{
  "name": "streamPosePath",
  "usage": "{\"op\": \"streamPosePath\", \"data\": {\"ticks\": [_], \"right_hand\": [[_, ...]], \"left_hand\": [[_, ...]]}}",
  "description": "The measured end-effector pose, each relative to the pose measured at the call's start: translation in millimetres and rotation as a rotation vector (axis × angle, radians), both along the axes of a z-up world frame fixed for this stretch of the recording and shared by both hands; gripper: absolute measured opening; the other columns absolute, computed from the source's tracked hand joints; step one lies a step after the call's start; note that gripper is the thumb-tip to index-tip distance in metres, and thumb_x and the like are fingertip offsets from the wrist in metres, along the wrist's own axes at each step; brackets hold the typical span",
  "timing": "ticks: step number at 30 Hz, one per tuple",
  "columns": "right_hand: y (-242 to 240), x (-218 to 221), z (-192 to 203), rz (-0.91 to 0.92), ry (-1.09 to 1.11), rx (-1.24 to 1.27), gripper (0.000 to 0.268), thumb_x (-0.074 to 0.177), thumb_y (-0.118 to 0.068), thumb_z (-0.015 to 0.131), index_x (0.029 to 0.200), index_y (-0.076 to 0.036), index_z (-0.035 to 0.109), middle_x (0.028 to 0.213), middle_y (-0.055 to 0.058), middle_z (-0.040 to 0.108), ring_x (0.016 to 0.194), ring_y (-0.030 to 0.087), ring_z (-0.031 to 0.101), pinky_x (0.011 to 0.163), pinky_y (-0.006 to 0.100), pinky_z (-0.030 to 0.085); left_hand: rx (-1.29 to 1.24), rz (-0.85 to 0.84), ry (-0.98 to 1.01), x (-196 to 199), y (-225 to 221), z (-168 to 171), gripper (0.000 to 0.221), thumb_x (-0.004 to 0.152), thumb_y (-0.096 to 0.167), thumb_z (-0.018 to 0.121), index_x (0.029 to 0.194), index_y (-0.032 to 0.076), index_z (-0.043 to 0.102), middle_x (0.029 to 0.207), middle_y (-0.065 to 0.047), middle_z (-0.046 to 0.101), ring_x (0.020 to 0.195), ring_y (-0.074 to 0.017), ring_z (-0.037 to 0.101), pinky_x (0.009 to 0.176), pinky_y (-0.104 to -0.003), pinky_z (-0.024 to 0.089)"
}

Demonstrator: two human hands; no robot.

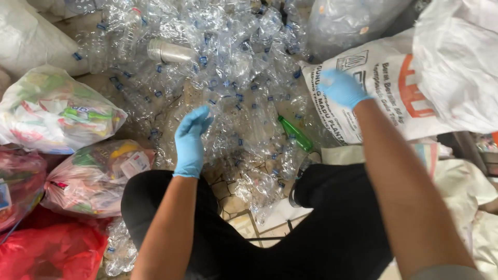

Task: The person sits on the floor surrounded by plastic waste and sorts through a pile of clear plastic bottles. They pick up individual bottles, crush them by hand, and place them into a large white sack to the right.

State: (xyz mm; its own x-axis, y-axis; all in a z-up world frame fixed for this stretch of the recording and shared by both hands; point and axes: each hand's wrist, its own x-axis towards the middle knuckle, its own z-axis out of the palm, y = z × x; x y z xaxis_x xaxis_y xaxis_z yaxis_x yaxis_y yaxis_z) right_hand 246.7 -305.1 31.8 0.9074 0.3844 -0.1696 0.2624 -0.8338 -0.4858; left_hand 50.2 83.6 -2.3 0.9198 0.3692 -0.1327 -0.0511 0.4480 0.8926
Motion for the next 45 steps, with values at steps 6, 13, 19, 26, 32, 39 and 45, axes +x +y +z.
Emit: {"op": "streamPosePath", "data": {"ticks": [6, 13, 19, 26, 32, 39, 45], "right_hand": [[25, -53, -317, 0.062, 0.424, -0.046, 0.063, 0.084, -0.05, 0.073, 0.132, -0.011, 0.067, 0.14, 0.012, 0.063, 0.136, 0.03, 0.053, 0.121, 0.039, 0.034], [164, -121, -207, -0.387, 0.544, -0.156, 0.119, 0.075, -0.057, 0.079, 0.166, -0.017, 0.014, 0.14, 0.019, 0.061, 0.114, 0.036, 0.069, 0.097, 0.042, 0.055], [144, -129, -355, -0.425, 0.504, -0.395, 0.103, 0.073, -0.072, 0.059, 0.159, -0.022, 0.03, 0.127, 0.012, 0.068, 0.113, 0.038, 0.07, 0.081, 0.06, 0.053], [153, -161, -346, -0.126, 0.308, 0.008, 0.063, 0.098, -0.038, 0.066, 0.151, -0.007, 0.048, 0.149, 0.021, 0.055, 0.138, 0.035, 0.054, 0.118, 0.044, 0.045], [176, -118, -228, -0.625, 0.738, 0.907, 0.048, 0.09, -0.032, 0.08, 0.13, -0.013, 0.061, 0.111, 0.0, 0.061, 0.087, 0.01, 0.063, 0.082, 0.025, 0.061], [170, -137, -65, -0.479, 0.68, 0.607, 0.059, 0.079, -0.05, 0.085, 0.126, -0.017, 0.073, 0.106, 0.014, 0.075, 0.091, 0.024, 0.076, 0.086, 0.037, 0.064], [130, -169, -3, -0.118, 0.779, 0.567, 0.054, 0.081, -0.054, 0.079, 0.099, -0.003, 0.075, 0.089, 0.013, 0.071, 0.083, 0.023, 0.07, 0.081, 0.037, 0.059]], "left_hand": [[0.184, 0.036, 0.081, 11, -16, 32, 0.054, 0.093, -0.011, 0.049, 0.142, 0.012, 0.056, 0.147, -0.014, 0.056, 0.135, -0.0323, 0.052, 0.114, -0.048, 0.043], [-0.454, -0.183, -0.018, 23, -12, 57, 0.125, 0.065, 0.097, 0.031, 0.16, 0.016, 0.032, 0.16, -0.011, 0.04, 0.147, -0.034, 0.036, 0.119, -0.056, 0.021], [-0.793, -0.249, -0.132, 23, -3, 73, 0.123, 0.064, 0.095, 0.044, 0.162, 0.023, 0.022, 0.164, -0.006, 0.034, 0.145, -0.0286, 0.042, 0.12, -0.05, 0.035], [-0.848, -0.168, -0.201, 25, -7, 64, 0.116, 0.074, 0.093, 0.038, 0.163, 0.02, 0.022, 0.157, -0.013, 0.044, 0.134, -0.0328, 0.053, 0.114, -0.051, 0.041], [-0.148, -0.048, -0.114, 20, -26, 54, 0.111, 0.075, 0.09, 0.045, 0.163, 0.027, 0.023, 0.162, -0.001, 0.041, 0.139, -0.0213, 0.049, 0.114, -0.042, 0.034], [1.24, -0.426, -0.131, -4, -49, 30, 0.106, 0.064, 0.014, 0.078, 0.16, 0.021, 0.032, 0.162, -0.012, 0.034, 0.147, -0.0368, 0.035, 0.118, -0.053, 0.032], [1.708, -0.522, -0.129, -25, -62, 28, 0.11, 0.057, 0.055, 0.086, 0.153, 0.032, 0.037, 0.152, -0.002, 0.043, 0.142, -0.0295, 0.039, 0.116, -0.056, 0.029]]}}
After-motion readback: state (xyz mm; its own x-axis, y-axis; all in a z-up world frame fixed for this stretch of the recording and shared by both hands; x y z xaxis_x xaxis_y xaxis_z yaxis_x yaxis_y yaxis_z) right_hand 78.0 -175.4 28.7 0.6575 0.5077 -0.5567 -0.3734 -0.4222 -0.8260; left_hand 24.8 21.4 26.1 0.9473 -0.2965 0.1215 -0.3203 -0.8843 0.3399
